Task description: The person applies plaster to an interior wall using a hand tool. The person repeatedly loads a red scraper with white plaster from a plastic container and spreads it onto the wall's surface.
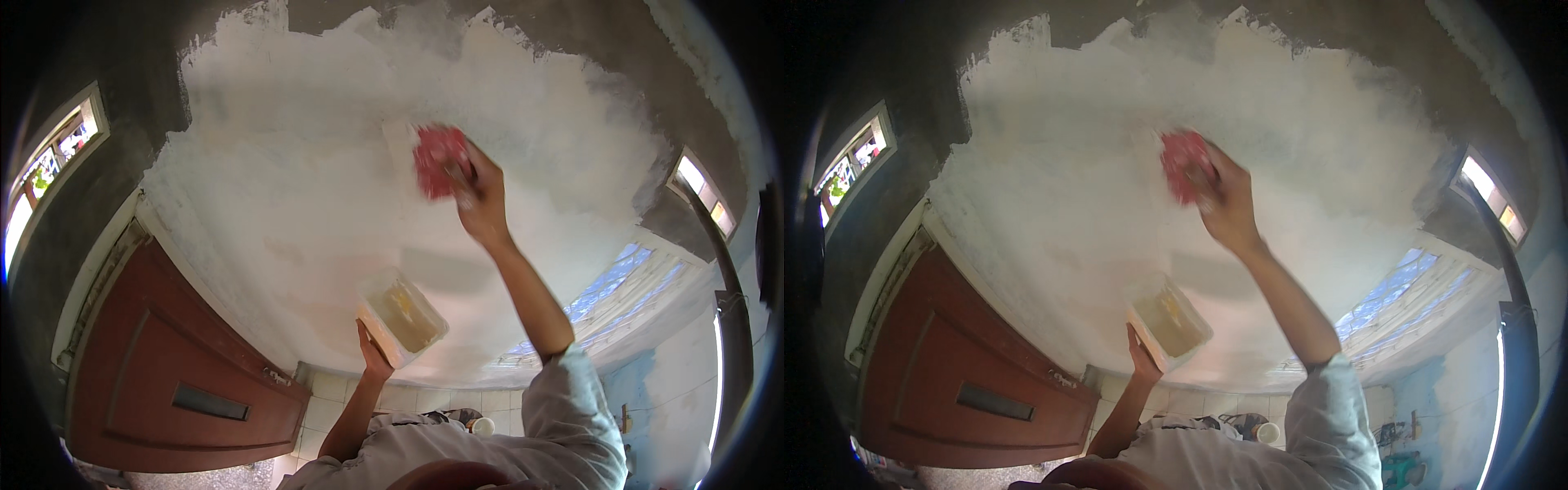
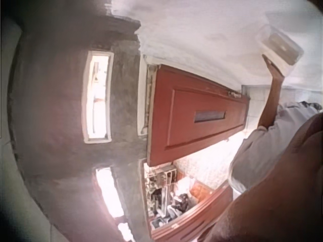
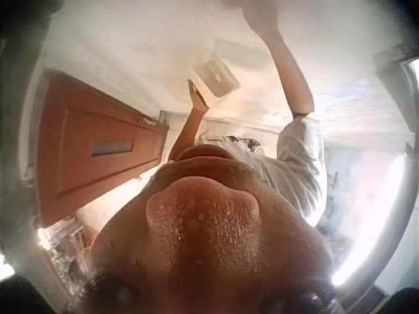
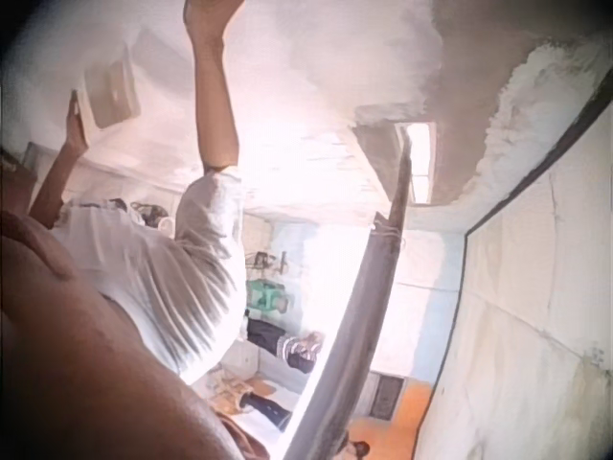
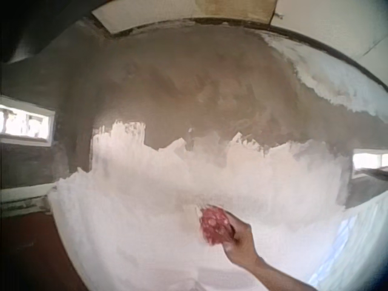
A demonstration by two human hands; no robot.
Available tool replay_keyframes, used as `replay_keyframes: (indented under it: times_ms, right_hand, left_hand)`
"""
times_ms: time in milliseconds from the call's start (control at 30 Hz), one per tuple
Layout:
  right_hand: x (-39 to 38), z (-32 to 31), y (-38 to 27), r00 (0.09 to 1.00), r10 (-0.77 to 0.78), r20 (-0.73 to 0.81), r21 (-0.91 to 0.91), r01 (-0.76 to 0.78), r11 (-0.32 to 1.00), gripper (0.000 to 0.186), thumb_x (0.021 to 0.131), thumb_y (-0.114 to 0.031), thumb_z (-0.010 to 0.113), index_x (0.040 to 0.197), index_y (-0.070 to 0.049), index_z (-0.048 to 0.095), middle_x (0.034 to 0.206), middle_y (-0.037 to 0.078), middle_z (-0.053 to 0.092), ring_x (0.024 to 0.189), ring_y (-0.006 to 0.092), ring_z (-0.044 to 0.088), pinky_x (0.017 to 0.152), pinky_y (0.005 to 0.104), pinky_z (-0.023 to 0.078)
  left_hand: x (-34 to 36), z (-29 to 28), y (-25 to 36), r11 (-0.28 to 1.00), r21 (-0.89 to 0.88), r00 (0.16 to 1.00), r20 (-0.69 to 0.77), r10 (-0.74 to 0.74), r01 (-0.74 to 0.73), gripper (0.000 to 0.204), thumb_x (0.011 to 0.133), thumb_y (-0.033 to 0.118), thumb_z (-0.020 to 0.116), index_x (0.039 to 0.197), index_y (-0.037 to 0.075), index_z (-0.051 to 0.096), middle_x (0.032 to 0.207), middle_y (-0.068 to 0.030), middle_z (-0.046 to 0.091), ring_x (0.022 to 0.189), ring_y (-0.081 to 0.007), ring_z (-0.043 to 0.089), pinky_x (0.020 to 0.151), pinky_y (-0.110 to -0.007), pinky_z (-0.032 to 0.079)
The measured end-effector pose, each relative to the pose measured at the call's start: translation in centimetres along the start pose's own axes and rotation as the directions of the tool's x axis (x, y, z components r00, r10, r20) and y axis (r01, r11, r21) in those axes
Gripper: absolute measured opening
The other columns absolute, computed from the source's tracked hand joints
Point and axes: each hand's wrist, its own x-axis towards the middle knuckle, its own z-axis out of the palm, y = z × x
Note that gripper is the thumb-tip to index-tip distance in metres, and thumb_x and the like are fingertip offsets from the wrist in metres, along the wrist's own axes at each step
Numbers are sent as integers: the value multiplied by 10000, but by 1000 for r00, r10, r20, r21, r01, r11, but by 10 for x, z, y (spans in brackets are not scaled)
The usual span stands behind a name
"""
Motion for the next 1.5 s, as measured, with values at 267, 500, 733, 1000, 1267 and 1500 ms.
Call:
replay_keyframes:
  times_ms: [267,500,733,1000,1267,1500]
  right_hand:
    - [184,36,-54,458,-799,390,-755,655,6,306,949,-193,696,1242,-110,712,1008,37,690,919,235,676,789,475,562]
    - [92,72,47,492,-556,670,-700,666,-255,431,924,-308,690,1212,13,695,1049,140,680,1022,289,663,909,455,558]
    - [79,60,13,630,-592,503,-690,705,165,362,880,-103,671,1239,-130,704,1154,13,673,989,251,627,801,425,529]
    - [171,47,-6,542,-780,312,-836,547,46,254,919,-166,679,1163,-106,715,1062,68,676,939,288,627,774,485,518]
    - [43,79,56,530,-505,681,-577,813,75,387,906,-201,684,1244,-12,676,978,103,668,915,268,619,774,422,530]
    - [189,53,-22,530,-799,284,-801,589,105,531,812,25,637,1276,-228,685,1225,-38,647,1015,257,596,843,448,501]
  left_hand:
    - [0,25,10,993,32,990,90,109,-112,861,993,783,319,1609,182,318,1540,-71,469,1397,-295,490,1147,-467,434]
    - [1,19,10,994,-4,994,37,107,-107,849,999,775,320,1607,183,321,1524,-69,484,1382,-283,504,1141,-460,436]
    - [-10,5,19,995,1,995,6,99,-99,873,981,793,344,1608,187,315,1544,-77,463,1405,-306,480,1147,-490,432]
    - [-3,11,15,989,43,989,41,140,-142,895,967,811,346,1611,191,308,1557,-72,452,1419,-308,466,1160,-490,422]
    - [-1,11,18,996,-9,995,-33,93,-93,881,975,803,336,1614,197,304,1559,-65,444,1416,-300,466,1164,-486,416]
    - [-4,20,31,990,1,990,-14,139,-139,822,1009,757,300,1630,217,281,1585,-67,414,1433,-296,444,1185,-484,383]
